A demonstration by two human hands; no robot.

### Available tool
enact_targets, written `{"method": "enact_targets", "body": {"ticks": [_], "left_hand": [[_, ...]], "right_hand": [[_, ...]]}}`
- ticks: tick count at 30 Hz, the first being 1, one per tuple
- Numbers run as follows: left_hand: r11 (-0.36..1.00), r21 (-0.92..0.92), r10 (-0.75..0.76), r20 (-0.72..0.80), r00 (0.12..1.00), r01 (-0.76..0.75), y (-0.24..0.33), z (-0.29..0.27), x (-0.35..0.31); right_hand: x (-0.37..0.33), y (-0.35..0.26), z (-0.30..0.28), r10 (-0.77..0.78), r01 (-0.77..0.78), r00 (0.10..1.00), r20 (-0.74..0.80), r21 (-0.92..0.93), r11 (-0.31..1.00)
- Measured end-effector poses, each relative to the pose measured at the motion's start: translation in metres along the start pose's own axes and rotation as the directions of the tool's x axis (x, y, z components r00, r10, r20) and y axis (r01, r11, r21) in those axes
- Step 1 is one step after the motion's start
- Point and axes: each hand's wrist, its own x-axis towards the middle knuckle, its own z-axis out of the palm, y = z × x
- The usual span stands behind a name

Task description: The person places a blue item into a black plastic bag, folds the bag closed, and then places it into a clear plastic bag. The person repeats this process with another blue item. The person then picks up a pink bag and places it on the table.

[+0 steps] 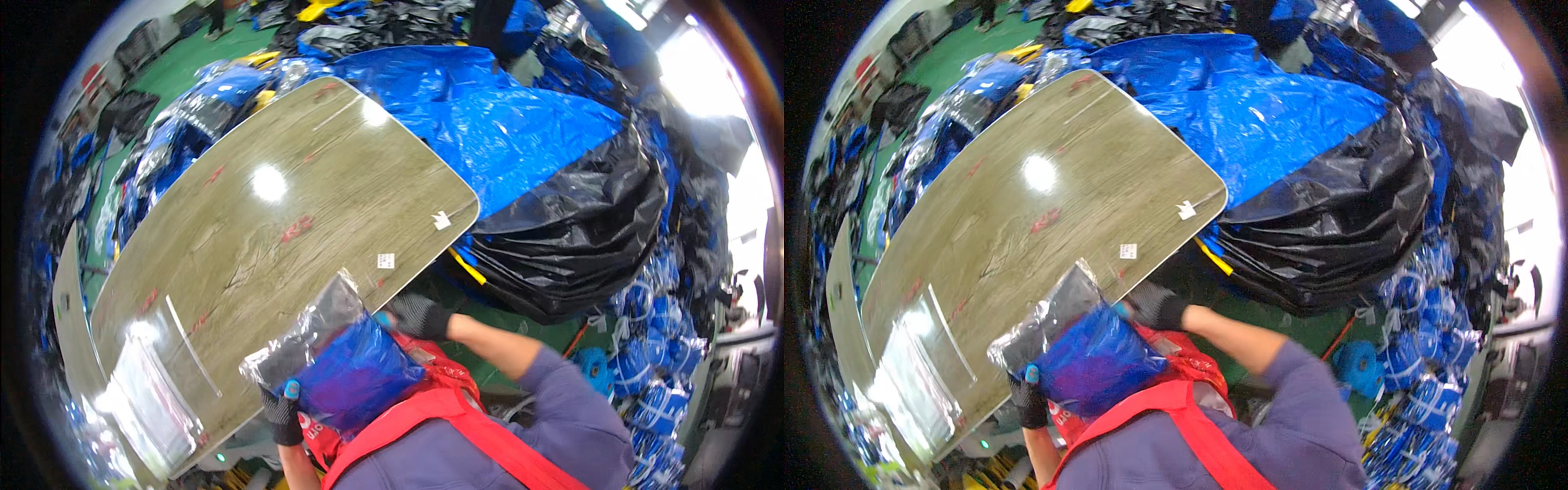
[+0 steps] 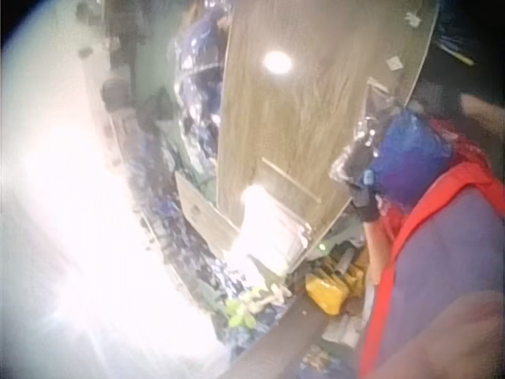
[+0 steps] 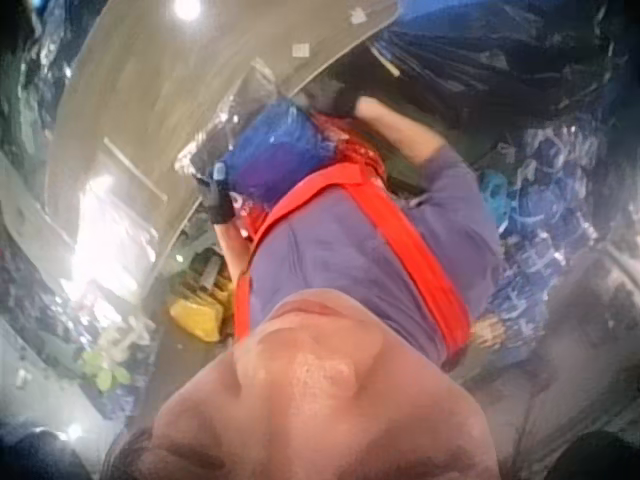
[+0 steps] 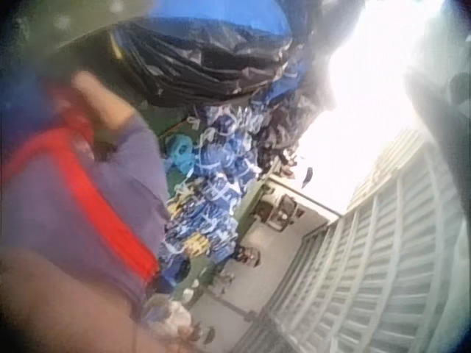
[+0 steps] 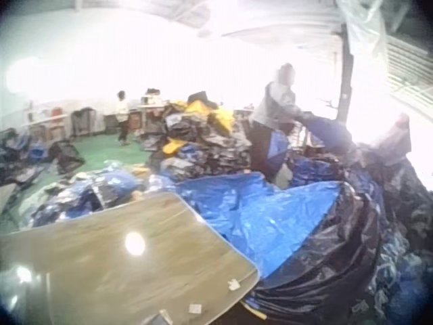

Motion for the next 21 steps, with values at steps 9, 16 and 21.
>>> {"method": "enact_targets", "body": {"ticks": [9,16,21], "left_hand": [[0.876,-0.381,0.37,0.134,0.919,-0.297,0.167,-0.013,0.189],[0.942,-0.335,0.151,0.468,0.871,0.017,0.11,0.065,0.131],[0.968,-0.172,-0.089,0.445,0.891,0.182,0.075,0.057,0.083]], "right_hand": [[0.006,0.035,-0.229,0.512,-0.133,0.857,0.054,-0.937,0.322],[0.039,0.136,-0.325,0.732,-0.177,0.571,0.373,-0.814,0.553],[0.088,0.131,-0.402,0.418,-0.574,0.791,-0.447,-0.778,0.254]]}}
